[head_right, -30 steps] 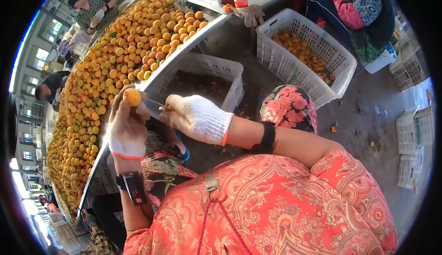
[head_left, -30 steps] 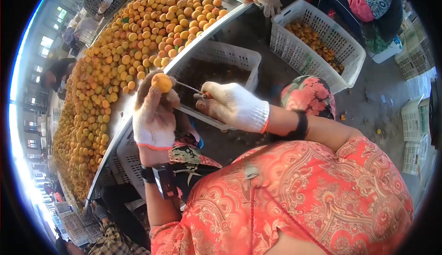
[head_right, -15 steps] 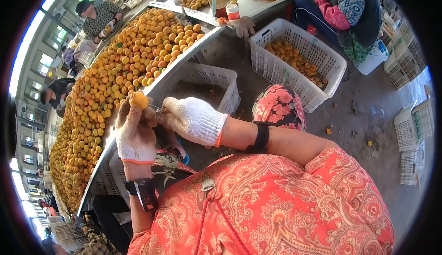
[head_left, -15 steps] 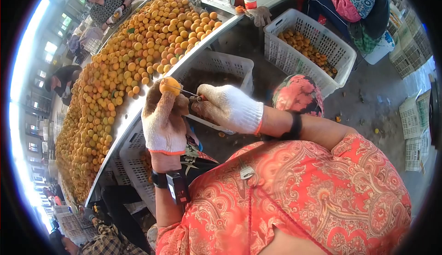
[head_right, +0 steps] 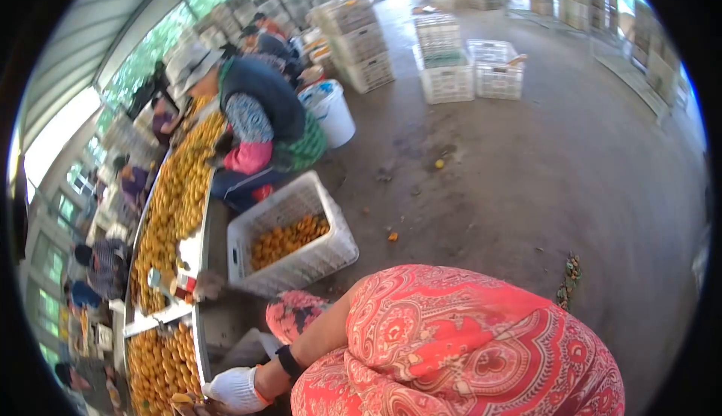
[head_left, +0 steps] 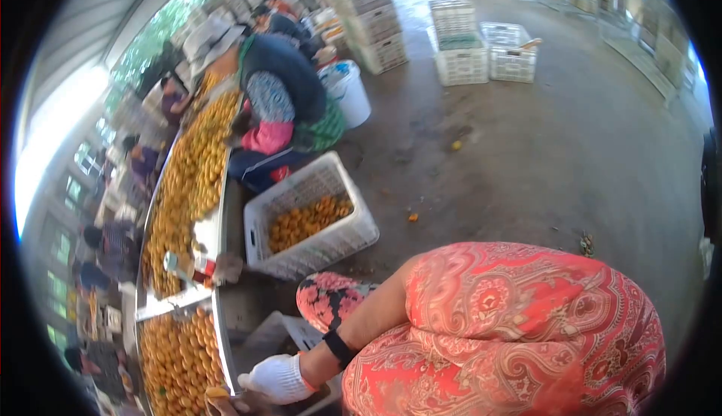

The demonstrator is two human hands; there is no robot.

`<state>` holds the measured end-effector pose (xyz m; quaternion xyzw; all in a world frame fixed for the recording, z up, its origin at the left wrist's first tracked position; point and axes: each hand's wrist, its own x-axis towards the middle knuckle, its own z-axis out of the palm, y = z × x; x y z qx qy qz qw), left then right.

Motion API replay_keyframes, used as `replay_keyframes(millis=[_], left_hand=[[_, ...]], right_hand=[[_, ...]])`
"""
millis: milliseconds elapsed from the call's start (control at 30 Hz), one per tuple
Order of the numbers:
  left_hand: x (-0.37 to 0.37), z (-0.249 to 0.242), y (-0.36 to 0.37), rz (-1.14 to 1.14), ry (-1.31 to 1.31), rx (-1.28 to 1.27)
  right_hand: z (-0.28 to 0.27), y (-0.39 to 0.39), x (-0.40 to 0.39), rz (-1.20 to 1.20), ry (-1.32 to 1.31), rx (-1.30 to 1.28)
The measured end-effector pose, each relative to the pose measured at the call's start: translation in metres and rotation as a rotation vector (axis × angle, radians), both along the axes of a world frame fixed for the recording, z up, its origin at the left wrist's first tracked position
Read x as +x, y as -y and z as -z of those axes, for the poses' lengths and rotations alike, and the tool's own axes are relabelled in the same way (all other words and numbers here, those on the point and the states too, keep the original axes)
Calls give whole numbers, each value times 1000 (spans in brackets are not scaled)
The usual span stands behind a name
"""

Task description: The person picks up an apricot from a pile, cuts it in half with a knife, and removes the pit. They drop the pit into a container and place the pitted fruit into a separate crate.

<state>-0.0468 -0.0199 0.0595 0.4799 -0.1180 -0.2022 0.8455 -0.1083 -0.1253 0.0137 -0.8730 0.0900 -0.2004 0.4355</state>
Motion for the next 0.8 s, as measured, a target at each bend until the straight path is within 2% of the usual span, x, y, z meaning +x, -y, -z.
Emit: replay_keyframes(millis=[67,100,233,333,367,400,467,600,800], left_hand=[[-12,-8,7,63,43,-12],[-9,-4,12,12,167,70],[-23,-13,22,118,117,-57],[-30,-11,24,185,68,-17],[-6,-2,17,309,114,59],[-6,0,16,313,117,49],[-8,2,16,262,561,261],[-13,-1,32,319,557,213],[-28,-7,52,451,537,130]], right_hand=[[5,6,-4,50,52,52],[5,12,-10,96,244,-192],[-6,13,-30,185,237,-241],[-16,14,-45,223,154,-259],[-19,15,-51,235,154,-276],[-21,16,-54,238,156,-287],[-23,17,-60,285,191,-312],[-14,24,-56,331,236,-315],[-22,30,-72,408,137,-337]])
